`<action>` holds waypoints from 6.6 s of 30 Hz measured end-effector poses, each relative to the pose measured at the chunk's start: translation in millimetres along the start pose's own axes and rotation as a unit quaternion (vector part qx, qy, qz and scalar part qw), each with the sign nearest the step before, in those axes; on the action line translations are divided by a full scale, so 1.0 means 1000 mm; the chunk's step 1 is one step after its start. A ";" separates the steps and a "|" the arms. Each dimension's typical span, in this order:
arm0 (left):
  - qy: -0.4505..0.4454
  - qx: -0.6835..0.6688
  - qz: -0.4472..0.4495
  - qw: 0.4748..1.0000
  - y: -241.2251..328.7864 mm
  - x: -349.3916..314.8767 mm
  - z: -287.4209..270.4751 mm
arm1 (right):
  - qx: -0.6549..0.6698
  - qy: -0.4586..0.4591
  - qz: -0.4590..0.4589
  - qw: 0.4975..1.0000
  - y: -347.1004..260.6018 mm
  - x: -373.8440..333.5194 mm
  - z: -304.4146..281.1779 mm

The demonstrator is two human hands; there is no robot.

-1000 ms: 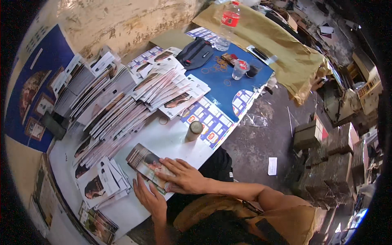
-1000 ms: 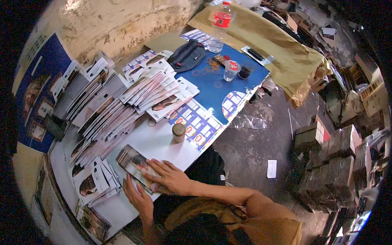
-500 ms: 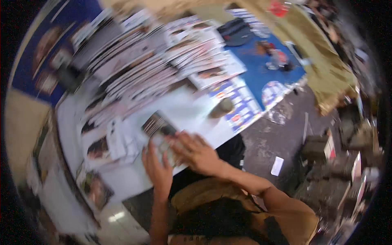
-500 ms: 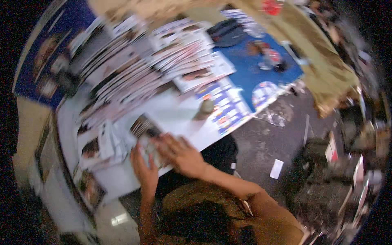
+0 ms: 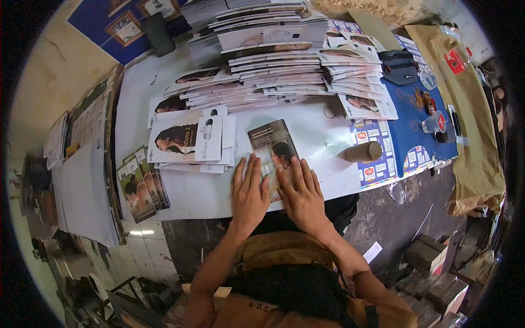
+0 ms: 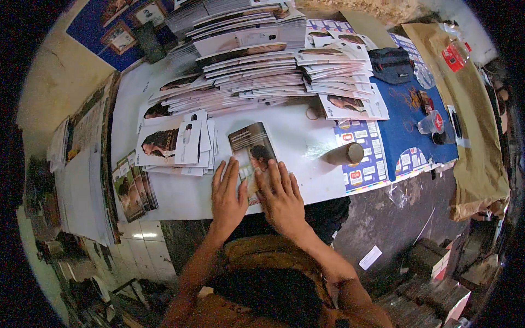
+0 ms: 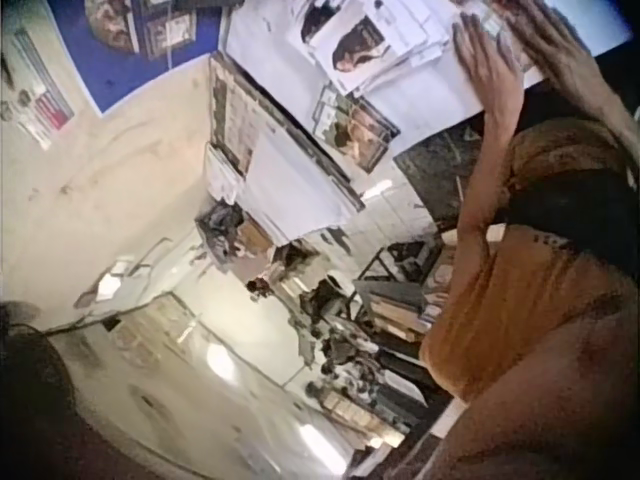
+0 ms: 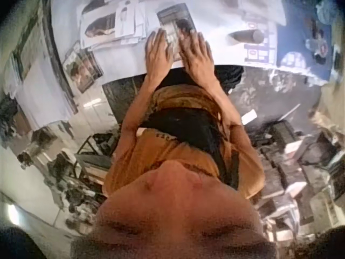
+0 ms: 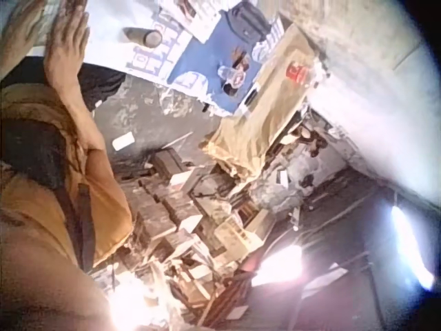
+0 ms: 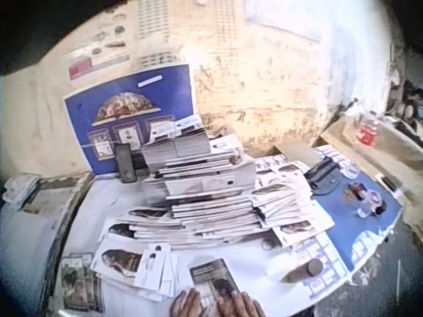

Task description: The person picks up paper leaflets one at a time from a stack, folds them, and applies a circular adhesive seal to the open edge. The person then places each sealed leaflet onto a separate pile on the table.

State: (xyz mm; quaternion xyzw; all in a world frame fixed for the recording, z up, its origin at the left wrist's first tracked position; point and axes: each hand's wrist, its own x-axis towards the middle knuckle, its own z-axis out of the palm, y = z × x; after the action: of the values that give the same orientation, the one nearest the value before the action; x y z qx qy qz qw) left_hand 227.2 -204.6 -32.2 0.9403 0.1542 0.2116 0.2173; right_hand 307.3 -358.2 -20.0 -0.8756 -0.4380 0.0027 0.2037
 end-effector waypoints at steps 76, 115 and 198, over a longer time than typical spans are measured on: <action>-0.056 0.056 -0.002 0.997 0.009 0.005 0.002 | 0.033 -0.037 -0.159 0.986 0.092 0.135 -0.028; 0.338 0.161 0.150 0.915 -0.003 0.033 -0.235 | 0.511 0.340 0.202 0.764 0.124 0.014 -0.014; 0.050 -0.744 -0.128 0.654 0.020 0.002 -0.036 | 0.405 0.035 -0.052 0.912 -0.050 0.024 -0.080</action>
State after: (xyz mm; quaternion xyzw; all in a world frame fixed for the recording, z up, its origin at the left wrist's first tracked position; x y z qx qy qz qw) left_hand 215.8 -208.7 6.8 0.4232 0.0747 0.2728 0.8607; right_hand 298.6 -341.6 75.3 -0.6934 -0.4371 0.1389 0.5558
